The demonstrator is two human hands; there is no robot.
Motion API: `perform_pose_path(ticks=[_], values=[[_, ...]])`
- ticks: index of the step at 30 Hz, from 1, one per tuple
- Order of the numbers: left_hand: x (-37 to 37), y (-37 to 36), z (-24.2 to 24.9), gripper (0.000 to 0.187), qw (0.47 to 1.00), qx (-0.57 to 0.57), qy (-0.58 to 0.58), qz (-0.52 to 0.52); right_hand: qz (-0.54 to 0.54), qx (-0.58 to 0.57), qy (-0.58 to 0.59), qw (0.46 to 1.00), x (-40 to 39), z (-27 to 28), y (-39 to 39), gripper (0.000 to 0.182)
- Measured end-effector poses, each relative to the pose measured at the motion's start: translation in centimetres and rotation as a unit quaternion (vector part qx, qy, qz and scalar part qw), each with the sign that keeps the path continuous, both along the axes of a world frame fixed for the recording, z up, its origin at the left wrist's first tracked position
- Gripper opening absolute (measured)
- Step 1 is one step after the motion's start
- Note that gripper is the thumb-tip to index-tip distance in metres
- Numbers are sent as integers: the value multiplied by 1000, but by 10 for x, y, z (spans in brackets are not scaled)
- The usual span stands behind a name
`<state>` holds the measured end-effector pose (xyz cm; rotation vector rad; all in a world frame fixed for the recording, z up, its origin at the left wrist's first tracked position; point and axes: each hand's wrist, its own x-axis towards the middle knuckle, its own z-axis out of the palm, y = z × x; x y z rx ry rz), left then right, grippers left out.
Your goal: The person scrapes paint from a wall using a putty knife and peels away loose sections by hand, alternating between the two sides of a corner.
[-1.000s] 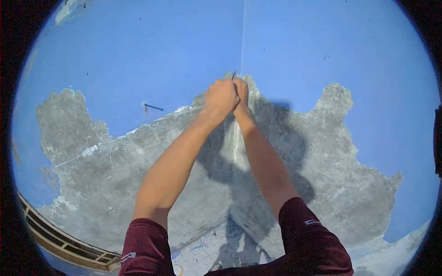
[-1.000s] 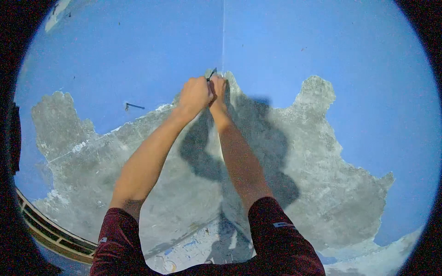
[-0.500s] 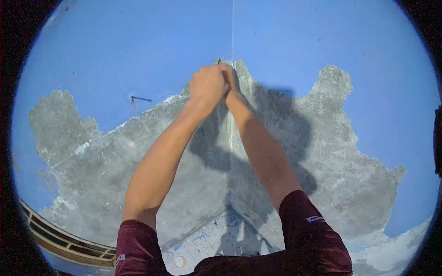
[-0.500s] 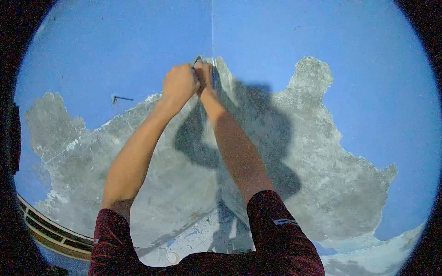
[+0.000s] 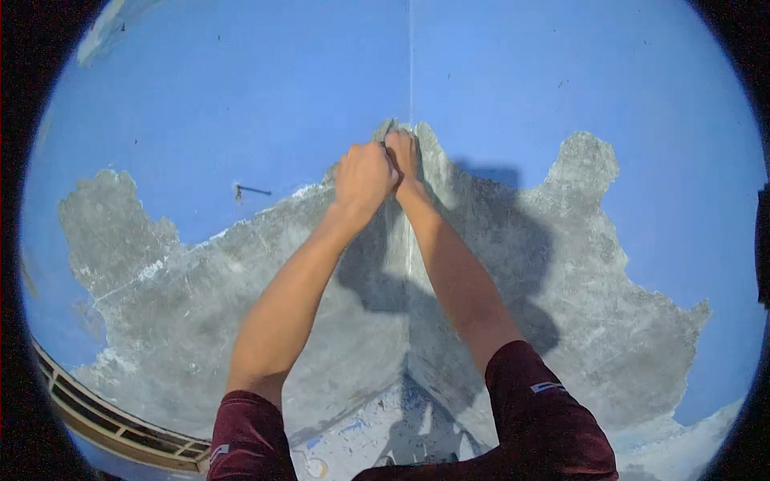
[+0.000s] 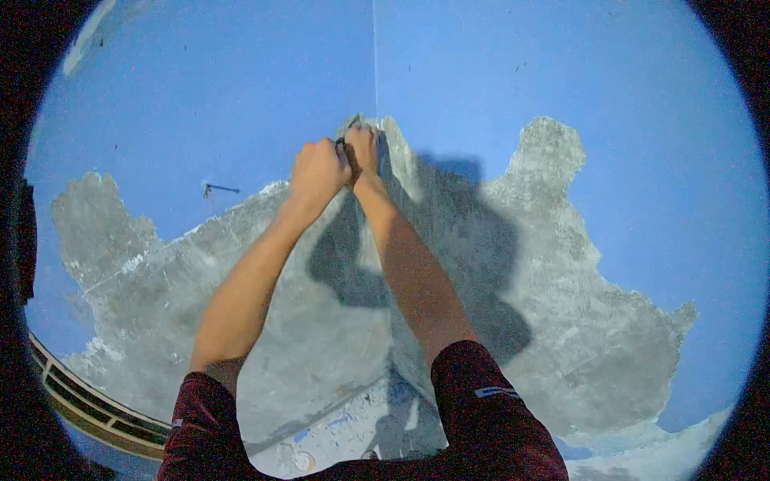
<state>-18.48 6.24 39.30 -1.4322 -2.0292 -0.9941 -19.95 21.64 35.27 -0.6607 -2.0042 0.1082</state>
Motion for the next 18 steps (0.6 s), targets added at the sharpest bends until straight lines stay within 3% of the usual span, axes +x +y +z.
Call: perform_pose_path(ticks=[5,9,12,16,18], values=[[-8,28,-2,23,1000,6,14,12,-19,69,-42,997,12,8,7,24],[-6,13,0,21,999,-1,41,-13,38,-23,-24,999,2,-1,13,20],[-6,18,5,20,999,-27,28,10,3,28,34,999,2,-1,11,19],[0,29,7,22,1000,-9,28,12,-8,51,8,999,3,-2,26,20],[4,26,7,22,998,-9,58,-21,16,-3,20,1000,10,-19,18,21]])
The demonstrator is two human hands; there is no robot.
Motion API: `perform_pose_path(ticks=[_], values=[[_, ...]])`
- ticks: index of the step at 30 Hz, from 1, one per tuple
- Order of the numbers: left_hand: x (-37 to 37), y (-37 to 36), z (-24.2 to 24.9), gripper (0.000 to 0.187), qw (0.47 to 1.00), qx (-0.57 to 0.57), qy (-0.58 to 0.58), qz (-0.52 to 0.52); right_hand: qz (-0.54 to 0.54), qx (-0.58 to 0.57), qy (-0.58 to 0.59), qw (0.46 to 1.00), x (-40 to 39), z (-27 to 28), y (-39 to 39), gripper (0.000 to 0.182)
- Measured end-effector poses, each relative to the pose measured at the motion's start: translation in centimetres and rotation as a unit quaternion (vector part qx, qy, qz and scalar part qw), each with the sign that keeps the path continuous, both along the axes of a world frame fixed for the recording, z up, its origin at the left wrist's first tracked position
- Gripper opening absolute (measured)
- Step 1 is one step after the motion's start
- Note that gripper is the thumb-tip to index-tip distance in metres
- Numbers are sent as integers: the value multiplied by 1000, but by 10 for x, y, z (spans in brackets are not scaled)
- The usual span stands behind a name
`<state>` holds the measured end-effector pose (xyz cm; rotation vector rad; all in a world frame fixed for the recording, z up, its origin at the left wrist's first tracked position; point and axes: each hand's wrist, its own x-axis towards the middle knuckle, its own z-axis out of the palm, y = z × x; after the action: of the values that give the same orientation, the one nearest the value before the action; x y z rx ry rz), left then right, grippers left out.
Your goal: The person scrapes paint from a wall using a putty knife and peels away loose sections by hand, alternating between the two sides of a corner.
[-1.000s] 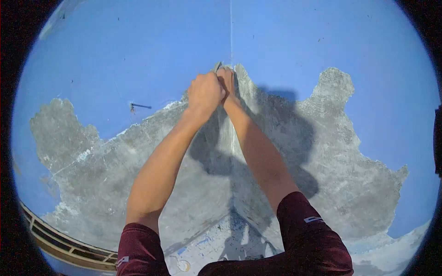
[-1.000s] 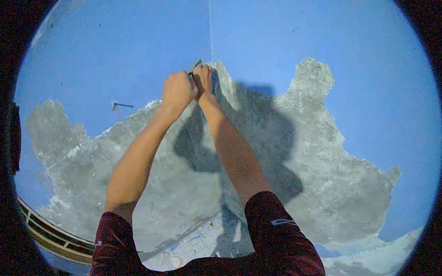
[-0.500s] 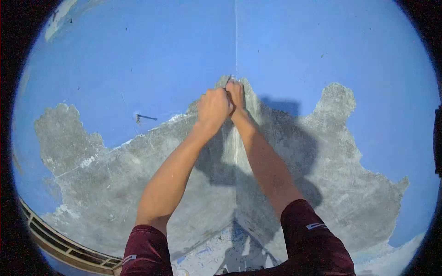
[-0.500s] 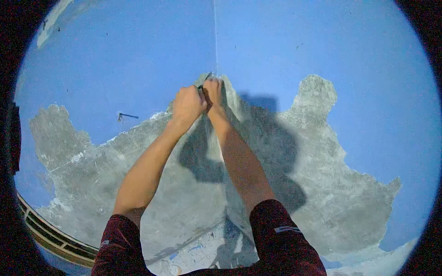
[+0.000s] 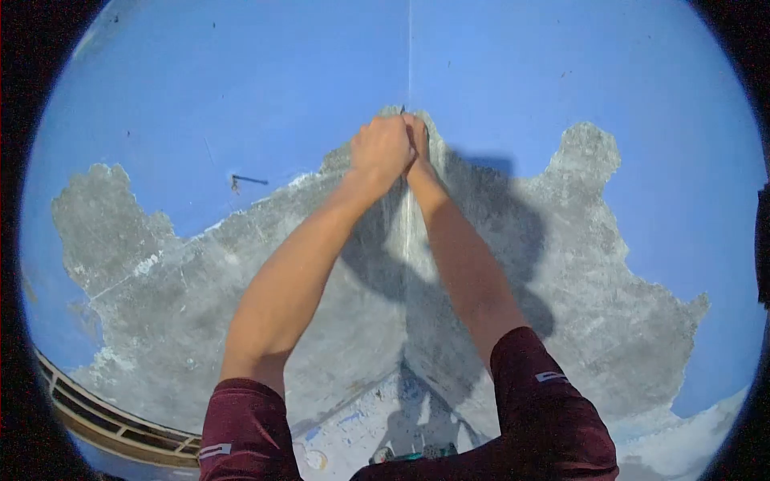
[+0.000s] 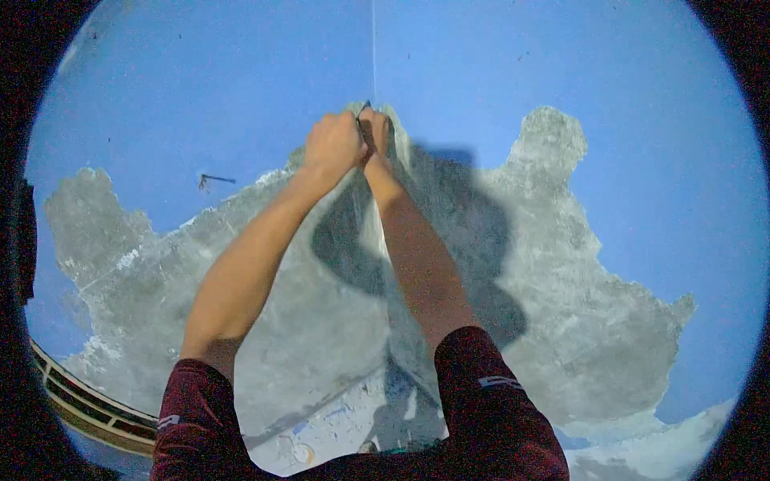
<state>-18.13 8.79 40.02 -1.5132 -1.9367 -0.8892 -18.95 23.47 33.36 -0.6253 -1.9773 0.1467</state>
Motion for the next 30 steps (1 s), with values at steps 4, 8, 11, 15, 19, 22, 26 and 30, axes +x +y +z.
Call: perform_pose_path(ticks=[4,8,11,15,19,22,26,30], values=[[-2,0,6,24,999,-29,-18,21,40,-48,-40,997,4,28,2,28],[-13,11,3,24,1000,-9,-17,10,63,-104,1,993,-6,17,12,34],[-14,4,-1,25,1000,4,-7,-1,39,-38,10,998,-9,20,12,26],[-20,13,6,27,1000,11,-12,-6,-1,44,-17,999,-19,22,37,17],[-44,-1,-9,27,998,-41,-34,-13,-59,-36,-70,995,-12,3,-9,13],[-40,-54,-82,33,995,-59,-78,-5,23,12,-42,999,0,-102,-52,40],[-28,-187,-325,41,983,-70,-169,27,71,-150,-208,964,95,-370,-158,38],[38,-438,-669,35,981,-83,-104,138,58,-330,-500,799,324,-589,-281,32]])
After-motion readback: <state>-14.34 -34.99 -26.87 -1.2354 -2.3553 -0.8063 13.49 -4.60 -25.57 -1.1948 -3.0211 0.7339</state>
